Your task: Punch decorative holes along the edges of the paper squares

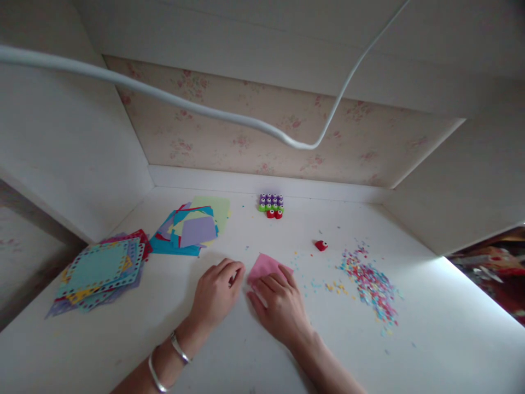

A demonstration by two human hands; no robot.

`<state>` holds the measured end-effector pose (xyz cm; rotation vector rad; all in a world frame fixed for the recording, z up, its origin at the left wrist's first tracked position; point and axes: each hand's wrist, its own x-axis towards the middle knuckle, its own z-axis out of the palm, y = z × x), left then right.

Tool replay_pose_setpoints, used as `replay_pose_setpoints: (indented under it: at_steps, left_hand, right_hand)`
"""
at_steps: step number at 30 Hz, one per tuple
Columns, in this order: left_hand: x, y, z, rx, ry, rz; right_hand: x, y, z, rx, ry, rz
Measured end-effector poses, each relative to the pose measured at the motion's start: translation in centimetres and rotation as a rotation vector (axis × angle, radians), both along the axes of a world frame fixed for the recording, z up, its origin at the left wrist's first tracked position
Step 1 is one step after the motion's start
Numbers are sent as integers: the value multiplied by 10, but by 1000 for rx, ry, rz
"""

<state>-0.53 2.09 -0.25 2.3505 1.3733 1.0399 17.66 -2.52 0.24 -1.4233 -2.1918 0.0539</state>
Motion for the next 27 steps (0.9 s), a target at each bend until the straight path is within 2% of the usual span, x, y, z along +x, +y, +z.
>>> replay_pose_setpoints:
  at_steps: [2,5,8,10,13,17,20,23,27]
  left_hand:
    - [-3,2,0,-40,-65,0]
    - [-5,2,0,-64,-128,-81]
    - [0,-3,-2,-47,-125,-207]
    - [5,-8,-3,-10,-102,-274]
    - [10,-12,-5,34,-77,-314]
    - [11,-14,-5,29,-95,-249]
    - [12,-15,-6,6,-96,-182]
    - [13,-15,-7,-10,-55,-211]
    - [15,-17,-7,-35,-19,-251]
  right_hand:
    - [4,1,-2,-45,92,0]
    - [11,3,-5,-101,340,-82]
    - [13,5,-8,-295,665,-142]
    - [11,7,-9,-451,850,-98]
    - [7,7,-7,-597,998,12]
    - [6,8,-2,-704,1167,30]
    - [4,6,-3,-732,1301,-51]
    - [5,3,-7,-691,1347,-169]
    - [32,-2,-14,-541,1268,-300]
